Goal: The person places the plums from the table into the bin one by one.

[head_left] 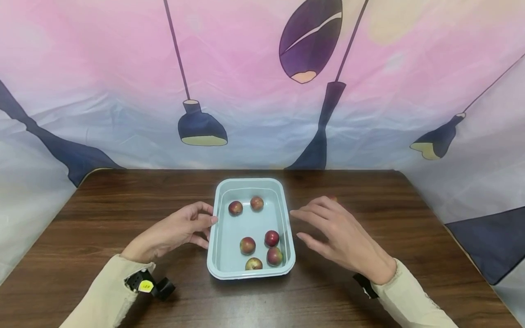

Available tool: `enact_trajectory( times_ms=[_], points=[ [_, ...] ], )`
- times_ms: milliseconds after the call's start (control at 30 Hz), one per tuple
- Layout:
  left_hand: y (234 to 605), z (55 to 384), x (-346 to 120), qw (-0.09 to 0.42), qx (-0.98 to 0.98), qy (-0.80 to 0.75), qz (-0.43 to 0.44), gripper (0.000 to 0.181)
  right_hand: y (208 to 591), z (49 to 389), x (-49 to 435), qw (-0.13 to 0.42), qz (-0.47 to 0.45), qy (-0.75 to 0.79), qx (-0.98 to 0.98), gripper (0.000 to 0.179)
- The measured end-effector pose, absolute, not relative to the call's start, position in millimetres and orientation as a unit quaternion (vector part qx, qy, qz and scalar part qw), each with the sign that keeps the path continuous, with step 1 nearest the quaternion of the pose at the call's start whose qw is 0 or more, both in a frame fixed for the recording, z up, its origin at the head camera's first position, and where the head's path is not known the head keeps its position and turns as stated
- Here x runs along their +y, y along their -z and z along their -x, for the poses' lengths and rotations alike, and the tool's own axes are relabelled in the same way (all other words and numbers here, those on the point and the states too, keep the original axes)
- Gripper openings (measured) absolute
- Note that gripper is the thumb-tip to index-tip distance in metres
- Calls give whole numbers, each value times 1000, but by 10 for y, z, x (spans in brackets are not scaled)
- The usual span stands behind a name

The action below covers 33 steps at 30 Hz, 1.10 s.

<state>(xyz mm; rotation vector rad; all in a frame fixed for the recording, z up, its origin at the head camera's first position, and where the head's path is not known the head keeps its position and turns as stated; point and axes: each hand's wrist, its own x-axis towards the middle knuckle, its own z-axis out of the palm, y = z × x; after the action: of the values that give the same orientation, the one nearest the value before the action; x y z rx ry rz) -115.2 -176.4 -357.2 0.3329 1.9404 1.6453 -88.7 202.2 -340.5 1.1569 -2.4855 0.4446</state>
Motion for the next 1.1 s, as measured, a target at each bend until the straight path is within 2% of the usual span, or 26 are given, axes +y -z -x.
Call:
enact_trajectory(
  times_ms=[800, 1100],
  points=[
    [3574, 1154, -1750, 284, 729, -611, -118, 54, 3488, 1077, 2186, 222, -307, -143, -914, 46],
    [3580, 1148, -1746, 284, 725, -616, -120, 53, 3491, 1121, 2274, 201, -296, -133, -924, 49]
  ],
)
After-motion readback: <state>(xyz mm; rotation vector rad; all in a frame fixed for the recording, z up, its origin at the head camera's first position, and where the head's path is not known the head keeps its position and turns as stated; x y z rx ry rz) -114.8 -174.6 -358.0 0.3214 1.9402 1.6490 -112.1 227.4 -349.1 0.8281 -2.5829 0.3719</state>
